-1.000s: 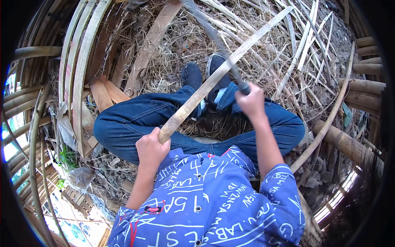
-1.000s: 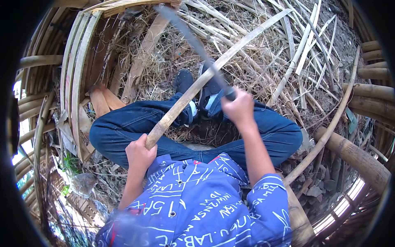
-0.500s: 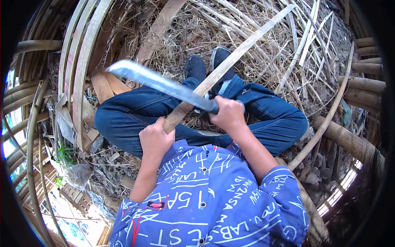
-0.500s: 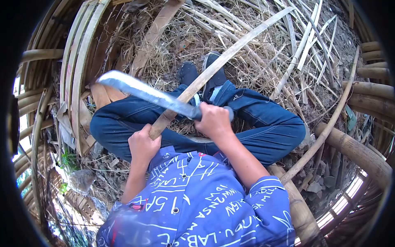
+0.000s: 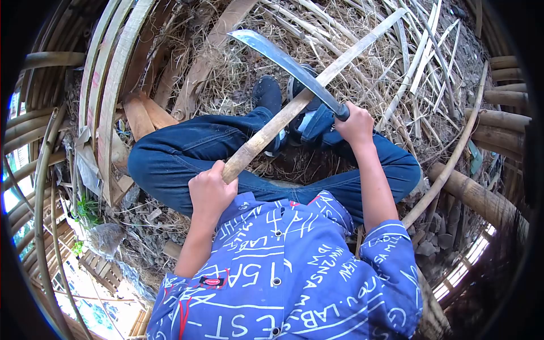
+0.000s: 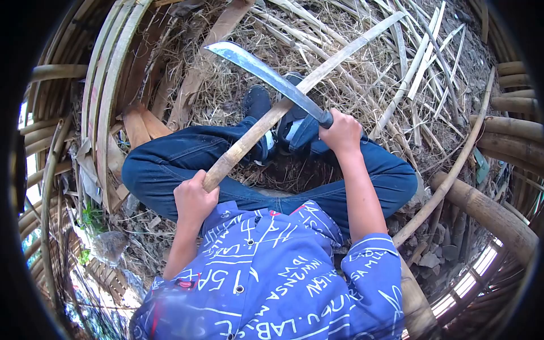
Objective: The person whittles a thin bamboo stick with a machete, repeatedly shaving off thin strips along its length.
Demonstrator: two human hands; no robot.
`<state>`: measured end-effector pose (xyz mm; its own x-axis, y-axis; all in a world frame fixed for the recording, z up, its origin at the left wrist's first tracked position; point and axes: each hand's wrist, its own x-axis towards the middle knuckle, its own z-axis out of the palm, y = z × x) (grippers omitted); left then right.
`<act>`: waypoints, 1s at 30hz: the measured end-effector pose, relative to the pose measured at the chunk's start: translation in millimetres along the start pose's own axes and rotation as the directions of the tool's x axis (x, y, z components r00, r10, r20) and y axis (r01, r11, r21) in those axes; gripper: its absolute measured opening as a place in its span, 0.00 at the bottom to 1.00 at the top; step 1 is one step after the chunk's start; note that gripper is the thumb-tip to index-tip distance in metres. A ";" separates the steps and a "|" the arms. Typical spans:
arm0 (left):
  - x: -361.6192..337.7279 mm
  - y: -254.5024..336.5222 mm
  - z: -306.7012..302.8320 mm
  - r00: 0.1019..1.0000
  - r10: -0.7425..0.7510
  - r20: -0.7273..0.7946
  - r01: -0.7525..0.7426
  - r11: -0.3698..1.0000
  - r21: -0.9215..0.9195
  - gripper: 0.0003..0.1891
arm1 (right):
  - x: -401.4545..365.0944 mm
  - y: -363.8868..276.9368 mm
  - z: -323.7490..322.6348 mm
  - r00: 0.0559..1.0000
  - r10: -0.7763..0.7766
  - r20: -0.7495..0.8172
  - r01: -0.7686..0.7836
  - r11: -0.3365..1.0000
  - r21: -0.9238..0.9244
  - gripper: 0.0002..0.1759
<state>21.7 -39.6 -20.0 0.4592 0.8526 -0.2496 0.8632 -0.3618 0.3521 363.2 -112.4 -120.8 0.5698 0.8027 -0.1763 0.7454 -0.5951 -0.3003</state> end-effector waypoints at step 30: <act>37.2 -11.0 -34.2 0.817 0.029 0.577 0.179 0.937 -0.301 0.14 | -23.9 -12.6 -1.0 0.958 0.158 0.239 -0.283 0.397 0.873 0.18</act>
<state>22.0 9.0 -2.3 0.5207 0.4684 -0.7138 0.8278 -0.0725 0.5563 340.6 -124.2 -111.8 0.5809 0.6846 -0.4403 -0.1672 -0.4290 -0.8877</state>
